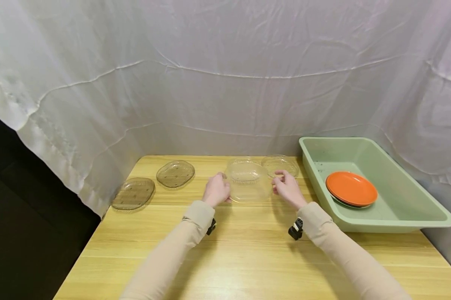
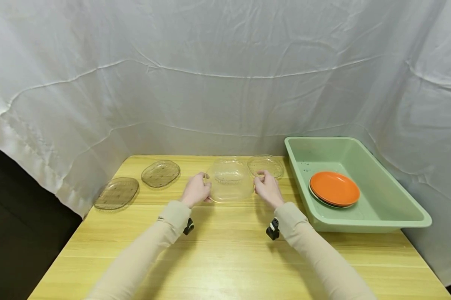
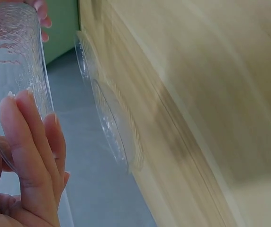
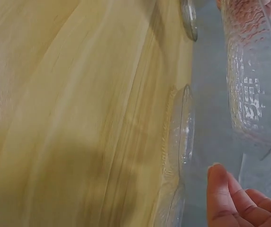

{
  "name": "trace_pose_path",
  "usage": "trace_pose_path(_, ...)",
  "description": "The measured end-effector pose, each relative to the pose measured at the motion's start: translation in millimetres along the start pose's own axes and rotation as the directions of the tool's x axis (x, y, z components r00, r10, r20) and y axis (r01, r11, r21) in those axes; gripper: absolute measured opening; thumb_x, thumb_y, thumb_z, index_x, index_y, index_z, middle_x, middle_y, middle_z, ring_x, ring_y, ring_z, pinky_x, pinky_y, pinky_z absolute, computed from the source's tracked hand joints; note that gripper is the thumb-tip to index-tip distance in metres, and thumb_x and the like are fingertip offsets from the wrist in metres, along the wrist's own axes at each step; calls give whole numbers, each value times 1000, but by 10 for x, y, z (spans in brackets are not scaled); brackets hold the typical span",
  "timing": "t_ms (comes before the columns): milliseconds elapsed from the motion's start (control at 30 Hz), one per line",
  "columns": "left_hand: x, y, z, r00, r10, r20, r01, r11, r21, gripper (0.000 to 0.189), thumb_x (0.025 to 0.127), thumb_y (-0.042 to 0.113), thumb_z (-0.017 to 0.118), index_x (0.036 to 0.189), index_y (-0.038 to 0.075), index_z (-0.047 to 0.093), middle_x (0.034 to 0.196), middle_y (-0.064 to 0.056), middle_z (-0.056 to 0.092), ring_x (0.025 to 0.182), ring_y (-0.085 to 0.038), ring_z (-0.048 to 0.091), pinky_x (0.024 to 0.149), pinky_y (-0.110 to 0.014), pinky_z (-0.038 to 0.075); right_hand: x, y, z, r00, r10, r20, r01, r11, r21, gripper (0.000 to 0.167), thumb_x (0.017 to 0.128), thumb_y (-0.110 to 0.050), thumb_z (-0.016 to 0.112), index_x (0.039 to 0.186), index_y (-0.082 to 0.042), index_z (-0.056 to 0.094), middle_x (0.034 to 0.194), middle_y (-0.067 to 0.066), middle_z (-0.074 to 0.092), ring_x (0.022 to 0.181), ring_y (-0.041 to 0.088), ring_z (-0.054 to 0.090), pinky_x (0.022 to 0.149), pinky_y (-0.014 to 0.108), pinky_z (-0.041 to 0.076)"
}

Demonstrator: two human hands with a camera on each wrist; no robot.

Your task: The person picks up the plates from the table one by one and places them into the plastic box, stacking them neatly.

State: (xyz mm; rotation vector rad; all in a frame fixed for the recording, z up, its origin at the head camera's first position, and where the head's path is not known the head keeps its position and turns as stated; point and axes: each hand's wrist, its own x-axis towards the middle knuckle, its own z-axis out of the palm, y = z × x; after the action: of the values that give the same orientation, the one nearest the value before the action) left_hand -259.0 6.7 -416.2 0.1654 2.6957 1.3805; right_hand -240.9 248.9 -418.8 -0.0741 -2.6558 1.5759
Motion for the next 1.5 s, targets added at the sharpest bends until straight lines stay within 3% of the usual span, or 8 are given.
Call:
trace_pose_path(133,-16,29,67,1000,16,10,-16,1000,-1,44,102,6,47,144,-5,45,71,-10,64,51,-22,69,59,-38,63,18,5,-18,1000,-7,-4,7,997,-76,49,100,-18,42,143,4,43,124,29,65,80,16,70,79,28,60)
trace_pose_path(233,-31,54,106,999,32,15,-32,999,7,44,102,7,47,144,-5,44,69,-10,65,52,-22,70,51,-30,61,30,11,-34,1000,-14,5,15,992,-129,51,100,-21,42,145,3,42,123,27,67,81,19,72,84,34,59)
trace_pose_path(333,-43,88,140,999,39,21,-39,999,8,44,103,8,47,145,-5,44,70,-9,65,46,-15,65,48,-26,58,33,11,-45,1000,-15,16,18,986,-166,52,101,-23,42,146,3,41,122,26,68,84,22,74,91,43,58)
trace_pose_path(467,-53,118,184,999,41,30,-41,999,-6,44,102,8,47,145,-5,43,70,-9,64,44,-11,62,54,-32,62,43,20,-58,999,-6,40,13,982,-186,53,102,-23,42,147,5,38,122,27,67,82,23,74,93,47,59)
trace_pose_path(600,-66,133,220,998,45,33,-45,999,-15,42,102,7,48,142,-6,45,71,-10,62,45,-12,63,62,-40,64,57,46,-72,998,-2,63,14,981,-193,54,103,-22,43,148,8,34,119,29,67,77,21,73,87,42,62)
trace_pose_path(867,-86,134,258,997,68,22,-68,998,-2,39,101,7,48,139,-6,47,74,-12,63,46,-11,64,62,-39,64,72,82,-96,998,-2,68,18,973,-230,53,101,-16,41,147,9,36,104,25,72,68,13,68,73,32,62)
trace_pose_path(1267,-96,151,278,998,64,28,-65,998,12,41,101,8,50,139,-7,47,74,-12,65,47,-12,66,60,-37,63,53,56,-113,996,-42,72,67,918,-391,44,100,-12,36,138,5,49,83,11,76,58,12,67,77,38,58)
trace_pose_path(1500,-95,159,277,998,52,42,-52,999,-4,44,100,8,50,141,-8,46,71,-12,66,44,-11,63,65,-43,64,42,44,-112,995,-46,93,80,910,-406,44,98,-9,34,135,6,51,78,8,75,56,11,67,88,49,58)
